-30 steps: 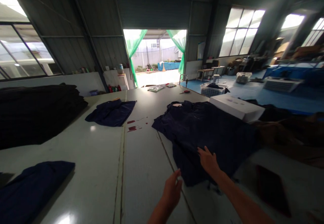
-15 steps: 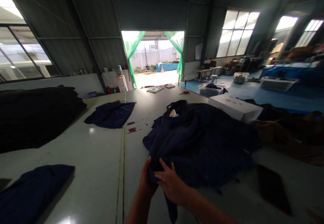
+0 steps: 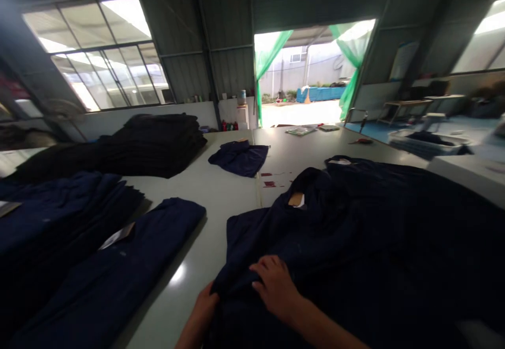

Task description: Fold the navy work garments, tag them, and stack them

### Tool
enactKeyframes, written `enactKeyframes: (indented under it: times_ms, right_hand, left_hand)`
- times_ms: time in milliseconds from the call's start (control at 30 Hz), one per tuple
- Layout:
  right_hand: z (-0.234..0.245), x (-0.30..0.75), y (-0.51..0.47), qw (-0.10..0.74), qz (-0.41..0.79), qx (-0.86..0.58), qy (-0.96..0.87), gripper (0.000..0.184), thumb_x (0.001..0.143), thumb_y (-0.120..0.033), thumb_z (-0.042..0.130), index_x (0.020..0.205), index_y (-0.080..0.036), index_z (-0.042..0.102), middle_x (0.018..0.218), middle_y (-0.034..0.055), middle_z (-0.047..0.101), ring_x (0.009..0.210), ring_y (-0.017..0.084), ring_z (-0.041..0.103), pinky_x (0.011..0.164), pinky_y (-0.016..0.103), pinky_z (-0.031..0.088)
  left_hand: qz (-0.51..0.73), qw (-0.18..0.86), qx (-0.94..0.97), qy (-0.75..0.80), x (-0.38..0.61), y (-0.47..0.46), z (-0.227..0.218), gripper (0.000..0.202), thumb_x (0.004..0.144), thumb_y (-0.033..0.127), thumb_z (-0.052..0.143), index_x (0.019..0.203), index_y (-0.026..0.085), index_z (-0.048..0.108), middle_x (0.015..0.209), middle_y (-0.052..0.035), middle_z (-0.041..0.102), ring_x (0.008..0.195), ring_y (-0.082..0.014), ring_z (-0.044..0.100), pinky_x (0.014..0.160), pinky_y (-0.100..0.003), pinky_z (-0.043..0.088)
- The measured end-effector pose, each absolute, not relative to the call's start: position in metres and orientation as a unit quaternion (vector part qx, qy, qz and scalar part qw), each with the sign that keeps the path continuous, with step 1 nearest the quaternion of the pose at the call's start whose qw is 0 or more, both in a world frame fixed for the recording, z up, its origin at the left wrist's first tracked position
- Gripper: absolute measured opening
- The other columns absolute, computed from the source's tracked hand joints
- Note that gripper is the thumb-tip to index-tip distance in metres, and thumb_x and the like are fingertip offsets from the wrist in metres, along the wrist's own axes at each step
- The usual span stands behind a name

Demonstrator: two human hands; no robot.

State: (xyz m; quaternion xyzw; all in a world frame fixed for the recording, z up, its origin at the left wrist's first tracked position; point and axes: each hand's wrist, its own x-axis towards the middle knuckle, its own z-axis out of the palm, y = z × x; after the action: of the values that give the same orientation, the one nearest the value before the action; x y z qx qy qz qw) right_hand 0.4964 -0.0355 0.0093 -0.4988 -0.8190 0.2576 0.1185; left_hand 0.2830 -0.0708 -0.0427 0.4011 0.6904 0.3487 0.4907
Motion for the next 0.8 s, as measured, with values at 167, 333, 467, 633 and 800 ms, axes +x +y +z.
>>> enactKeyframes:
  times_ms: [167, 333, 467, 633, 800]
  right_hand:
    - [-0.027, 0.427, -0.028, -0.007, 0.192, -0.574, -0.796, 0.060, 0.075, -0.047, 0.051, 0.132, -0.037, 0.035, 0.148, 0.0020, 0.016, 0.131, 0.043, -0.001, 0.097, 0.066, -0.003]
    - [-0.049, 0.368, -0.045, -0.079, 0.239, -0.554, -0.794, 0.073, 0.067, -0.057, 0.055, 0.132, -0.045, 0.026, 0.149, -0.0010, 0.006, 0.128, 0.047, -0.007, 0.091, 0.071, -0.006]
    - [-0.043, 0.346, -0.068, -0.086, 0.237, -0.537, -0.805, 0.076, 0.065, -0.055, 0.058, 0.133, -0.043, 0.026, 0.149, -0.0014, 0.001, 0.127, 0.045, -0.013, 0.092, 0.069, -0.010]
    - [-0.037, 0.362, -0.089, -0.084, 0.307, -0.506, -0.802, 0.079, 0.062, -0.053, 0.061, 0.132, -0.045, 0.026, 0.149, -0.0039, 0.007, 0.130, 0.042, -0.008, 0.098, 0.066, 0.001]
    - [-0.042, 0.400, -0.065, 0.025, 0.275, -0.661, -0.697, 0.079, 0.072, -0.052, 0.050, 0.139, -0.034, 0.011, 0.149, 0.0045, 0.004, 0.133, 0.034, 0.002, 0.102, 0.059, 0.011]
  left_hand:
    - [0.273, 0.427, 0.394, 0.767, 0.187, -0.113, -0.053, 0.043, 0.054, 0.004, 0.042, 0.085, 0.018, 0.067, 0.087, -0.0011, 0.071, 0.093, -0.0216, 0.062, 0.085, -0.029, 0.044]
    - [0.189, 0.338, 0.426, 0.818, 0.131, -0.133, -0.058, 0.042, 0.061, 0.010, 0.049, 0.101, 0.013, 0.062, 0.107, -0.0083, 0.065, 0.107, -0.0234, 0.055, 0.096, -0.031, 0.037]
    - [0.243, 0.271, 0.523, 0.770, 0.134, -0.122, -0.060, 0.064, 0.068, 0.017, 0.050, 0.130, 0.005, 0.035, 0.132, -0.0164, 0.044, 0.122, -0.0207, 0.041, 0.102, -0.029, 0.031]
    - [0.208, 0.301, 0.503, 0.783, 0.141, -0.094, -0.066, 0.081, 0.072, 0.028, 0.053, 0.138, 0.004, 0.012, 0.137, -0.0243, 0.032, 0.123, -0.0278, 0.040, 0.098, -0.036, 0.035]
    - [0.292, 0.428, 0.435, 0.737, 0.154, -0.073, -0.063, 0.090, 0.060, 0.018, 0.061, 0.136, 0.003, 0.015, 0.127, -0.0213, 0.048, 0.117, -0.0277, 0.046, 0.094, -0.034, 0.039]
